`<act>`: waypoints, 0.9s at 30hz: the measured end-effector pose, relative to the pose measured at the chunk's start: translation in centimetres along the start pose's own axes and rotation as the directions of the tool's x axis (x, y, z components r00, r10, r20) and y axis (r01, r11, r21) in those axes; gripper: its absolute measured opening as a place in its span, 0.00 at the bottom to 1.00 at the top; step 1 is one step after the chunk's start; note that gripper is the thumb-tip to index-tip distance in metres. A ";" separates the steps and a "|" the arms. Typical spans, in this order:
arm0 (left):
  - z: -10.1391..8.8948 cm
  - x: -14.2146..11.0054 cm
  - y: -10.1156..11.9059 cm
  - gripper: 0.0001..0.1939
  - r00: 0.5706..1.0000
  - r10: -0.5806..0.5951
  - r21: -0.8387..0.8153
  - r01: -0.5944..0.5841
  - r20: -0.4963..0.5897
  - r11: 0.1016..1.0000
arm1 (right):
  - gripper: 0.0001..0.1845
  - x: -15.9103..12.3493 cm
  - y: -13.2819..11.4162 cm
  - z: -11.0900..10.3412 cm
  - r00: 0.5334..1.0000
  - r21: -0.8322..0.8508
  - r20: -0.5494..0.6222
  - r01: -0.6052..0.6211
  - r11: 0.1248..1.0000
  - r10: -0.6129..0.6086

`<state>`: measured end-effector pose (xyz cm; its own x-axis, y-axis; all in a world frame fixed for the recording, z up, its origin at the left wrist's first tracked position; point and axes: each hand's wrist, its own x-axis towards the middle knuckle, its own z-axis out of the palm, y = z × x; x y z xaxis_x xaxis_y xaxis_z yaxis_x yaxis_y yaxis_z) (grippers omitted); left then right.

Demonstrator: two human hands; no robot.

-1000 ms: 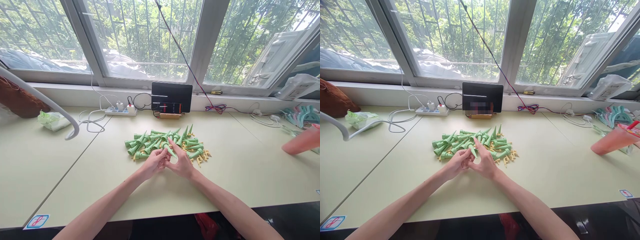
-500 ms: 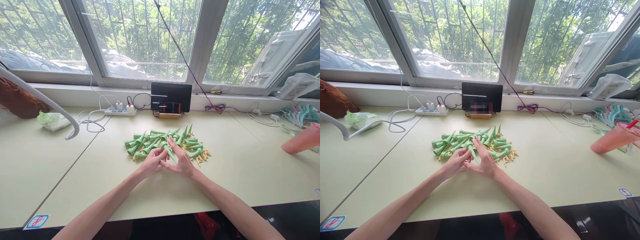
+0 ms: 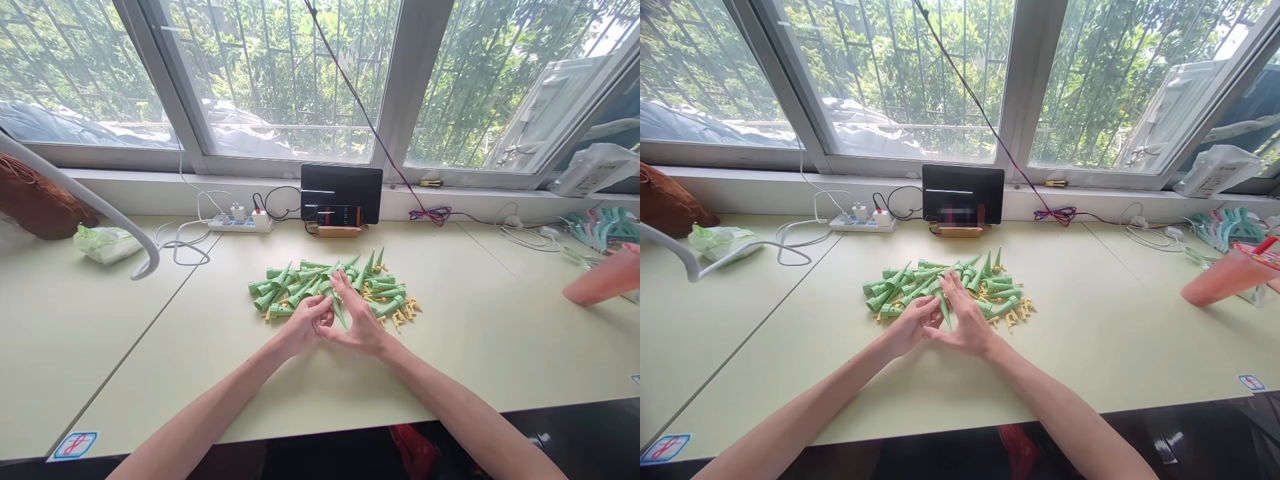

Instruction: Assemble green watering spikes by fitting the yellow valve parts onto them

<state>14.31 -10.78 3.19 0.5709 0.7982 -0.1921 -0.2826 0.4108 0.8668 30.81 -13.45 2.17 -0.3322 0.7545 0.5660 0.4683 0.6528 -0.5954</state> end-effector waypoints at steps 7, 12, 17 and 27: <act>-0.2 0.2 0.6 0.13 0.985 -0.169 -0.220 0.169 0.019 0.961 | 0.49 0.3 0.3 -0.3 0.999 0.023 0.041 0.015 1.000 -0.016; -0.1 0.1 0.9 0.13 0.980 -0.198 -0.285 0.189 -0.003 0.940 | 0.37 0.1 0.8 -0.6 0.999 0.030 -0.036 -0.035 0.999 0.036; 0.3 0.0 1.1 0.15 0.986 -0.167 -0.202 0.161 -0.015 0.966 | 0.25 0.3 1.2 -1.1 0.984 -0.108 -0.163 -0.094 0.990 0.076; 0.9 -0.4 1.1 0.17 0.985 -0.175 -0.021 0.175 0.008 0.984 | 0.32 0.7 1.3 -1.2 0.982 -0.506 -0.131 0.054 0.861 -0.139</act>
<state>14.51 -11.04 4.64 0.6179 0.7106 -0.3366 -0.1946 0.5530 0.8101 32.16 -12.17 2.49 -0.2841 0.6412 0.7129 0.7991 0.5692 -0.1934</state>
